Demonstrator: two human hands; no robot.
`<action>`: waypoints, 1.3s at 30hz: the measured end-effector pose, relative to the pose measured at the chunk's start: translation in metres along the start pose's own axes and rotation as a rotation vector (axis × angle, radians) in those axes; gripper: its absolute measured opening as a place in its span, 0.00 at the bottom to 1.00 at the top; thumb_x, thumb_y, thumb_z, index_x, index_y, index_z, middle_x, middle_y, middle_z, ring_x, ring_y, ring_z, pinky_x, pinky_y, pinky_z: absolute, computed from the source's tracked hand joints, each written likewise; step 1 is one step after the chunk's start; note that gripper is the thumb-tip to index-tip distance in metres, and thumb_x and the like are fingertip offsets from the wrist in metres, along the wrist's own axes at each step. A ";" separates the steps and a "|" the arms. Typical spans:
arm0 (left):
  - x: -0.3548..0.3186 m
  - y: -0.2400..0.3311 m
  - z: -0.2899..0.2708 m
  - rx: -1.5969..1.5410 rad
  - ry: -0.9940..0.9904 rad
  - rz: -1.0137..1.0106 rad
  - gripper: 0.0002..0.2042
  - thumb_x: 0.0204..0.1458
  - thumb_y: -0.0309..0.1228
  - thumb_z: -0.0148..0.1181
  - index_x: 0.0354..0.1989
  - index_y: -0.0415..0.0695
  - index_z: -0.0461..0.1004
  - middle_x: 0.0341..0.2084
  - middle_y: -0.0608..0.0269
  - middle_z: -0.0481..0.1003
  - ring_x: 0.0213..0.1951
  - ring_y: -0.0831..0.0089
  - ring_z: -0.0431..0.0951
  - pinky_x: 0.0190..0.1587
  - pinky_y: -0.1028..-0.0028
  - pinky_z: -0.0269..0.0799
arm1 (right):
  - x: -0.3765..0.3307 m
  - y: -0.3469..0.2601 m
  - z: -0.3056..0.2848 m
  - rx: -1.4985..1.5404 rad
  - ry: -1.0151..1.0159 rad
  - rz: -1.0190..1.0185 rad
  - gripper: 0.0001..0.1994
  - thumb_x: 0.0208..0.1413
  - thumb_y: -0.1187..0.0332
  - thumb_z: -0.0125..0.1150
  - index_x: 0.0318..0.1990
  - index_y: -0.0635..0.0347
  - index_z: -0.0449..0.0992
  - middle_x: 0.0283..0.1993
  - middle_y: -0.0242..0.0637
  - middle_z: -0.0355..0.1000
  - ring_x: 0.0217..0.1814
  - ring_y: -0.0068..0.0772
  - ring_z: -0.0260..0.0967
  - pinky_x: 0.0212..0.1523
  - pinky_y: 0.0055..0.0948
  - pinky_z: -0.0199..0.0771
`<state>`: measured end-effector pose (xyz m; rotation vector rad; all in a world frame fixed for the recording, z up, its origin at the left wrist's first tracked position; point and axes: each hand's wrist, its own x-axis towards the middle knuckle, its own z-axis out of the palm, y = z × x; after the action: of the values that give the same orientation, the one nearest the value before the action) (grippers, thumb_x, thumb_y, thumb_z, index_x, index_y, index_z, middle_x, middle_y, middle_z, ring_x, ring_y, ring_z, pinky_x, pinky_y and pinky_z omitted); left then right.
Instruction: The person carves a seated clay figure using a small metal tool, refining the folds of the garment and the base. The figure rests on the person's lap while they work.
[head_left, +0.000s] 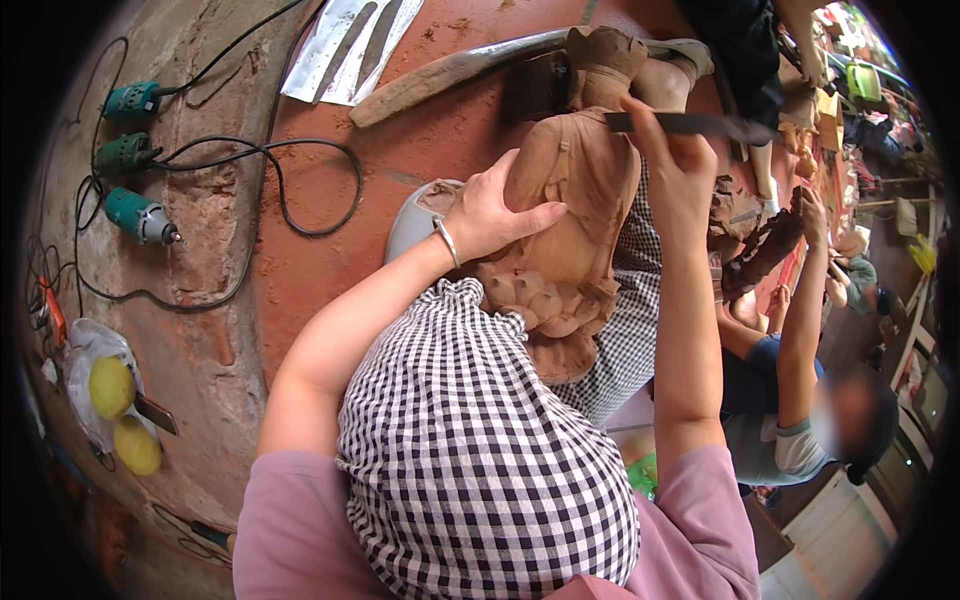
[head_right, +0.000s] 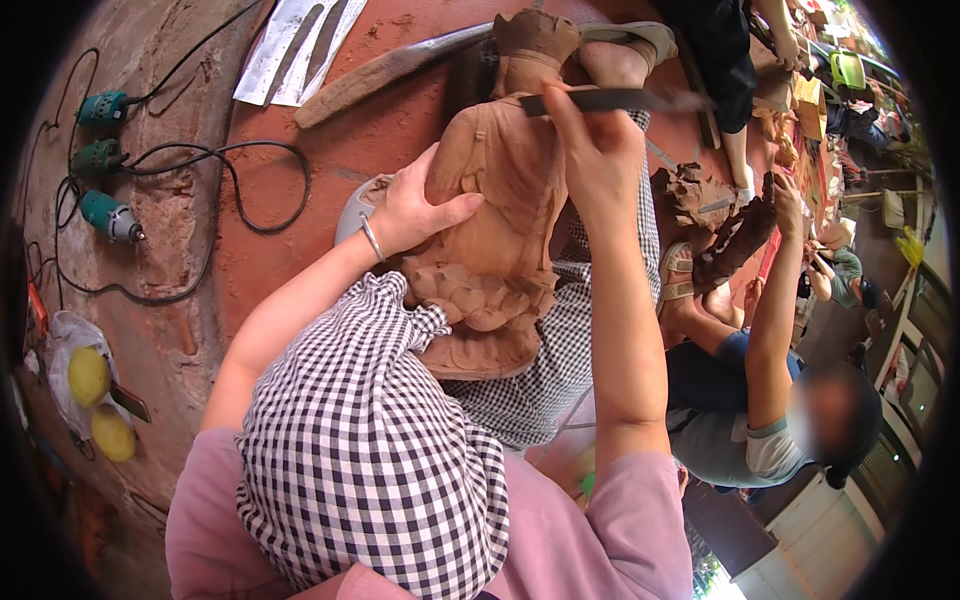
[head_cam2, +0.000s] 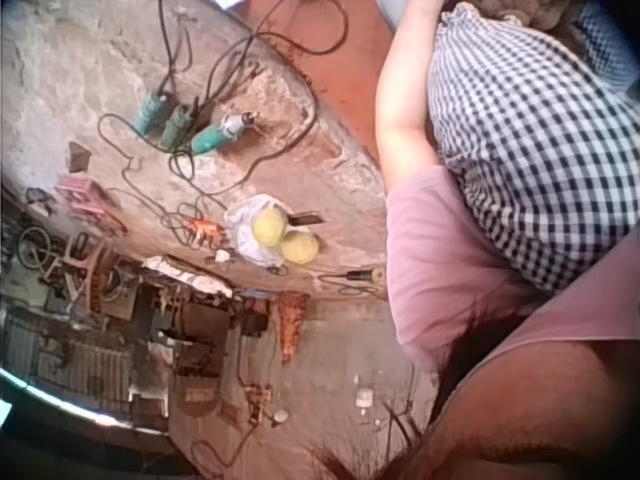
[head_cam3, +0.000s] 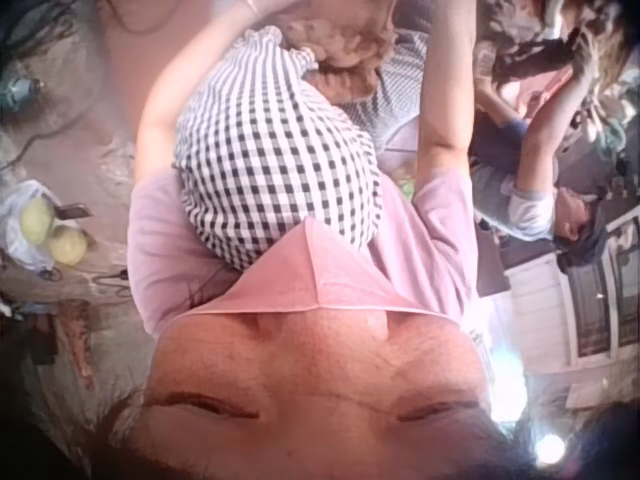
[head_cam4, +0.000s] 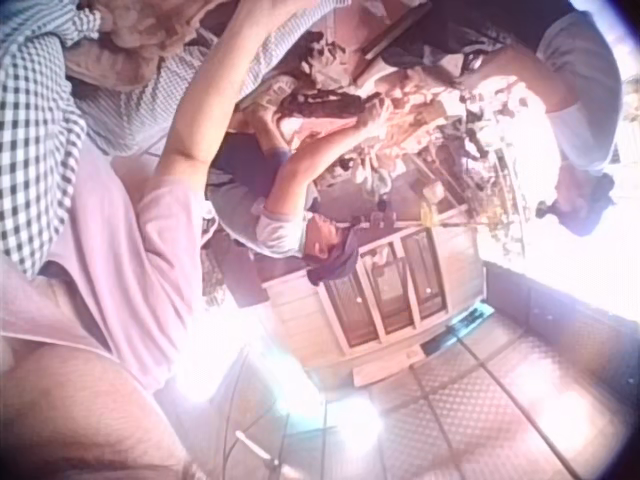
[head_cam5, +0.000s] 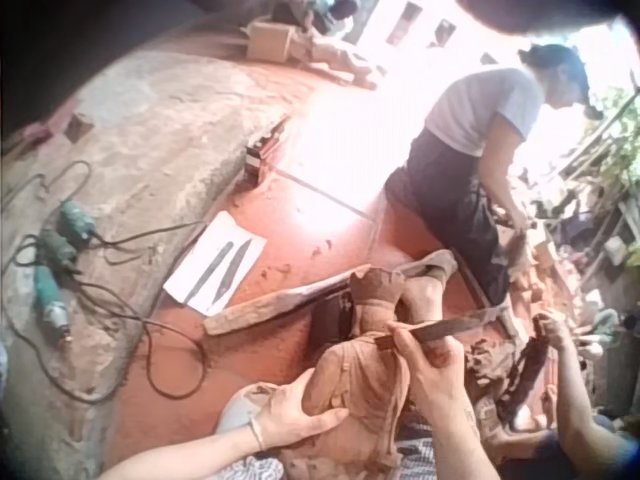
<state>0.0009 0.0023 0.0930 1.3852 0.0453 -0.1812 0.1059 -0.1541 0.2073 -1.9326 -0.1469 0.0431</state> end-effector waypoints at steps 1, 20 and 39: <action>0.000 -0.001 0.000 0.004 -0.005 -0.008 0.40 0.46 0.56 0.71 0.59 0.37 0.68 0.47 0.48 0.80 0.51 0.58 0.82 0.56 0.63 0.75 | -0.009 -0.003 -0.009 -0.053 0.054 0.021 0.08 0.62 0.73 0.65 0.43 0.71 0.81 0.34 0.34 0.81 0.32 0.21 0.76 0.34 0.19 0.75; 0.000 0.001 -0.002 0.027 0.001 0.002 0.42 0.45 0.57 0.71 0.61 0.37 0.68 0.47 0.48 0.80 0.52 0.58 0.81 0.58 0.63 0.73 | -0.003 -0.031 -0.027 -0.550 -0.442 -0.059 0.13 0.45 0.66 0.77 0.33 0.66 0.82 0.45 0.38 0.79 0.41 0.35 0.77 0.42 0.32 0.75; -0.002 0.004 -0.003 0.027 0.019 0.018 0.40 0.46 0.57 0.71 0.59 0.37 0.68 0.47 0.48 0.80 0.51 0.58 0.81 0.57 0.63 0.74 | -0.004 -0.034 -0.033 -0.522 -0.553 -0.002 0.12 0.44 0.69 0.77 0.32 0.66 0.81 0.48 0.39 0.77 0.47 0.36 0.76 0.47 0.31 0.75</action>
<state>0.0002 0.0059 0.0967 1.4140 0.0466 -0.1547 0.1020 -0.1731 0.2511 -2.3967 -0.5743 0.5910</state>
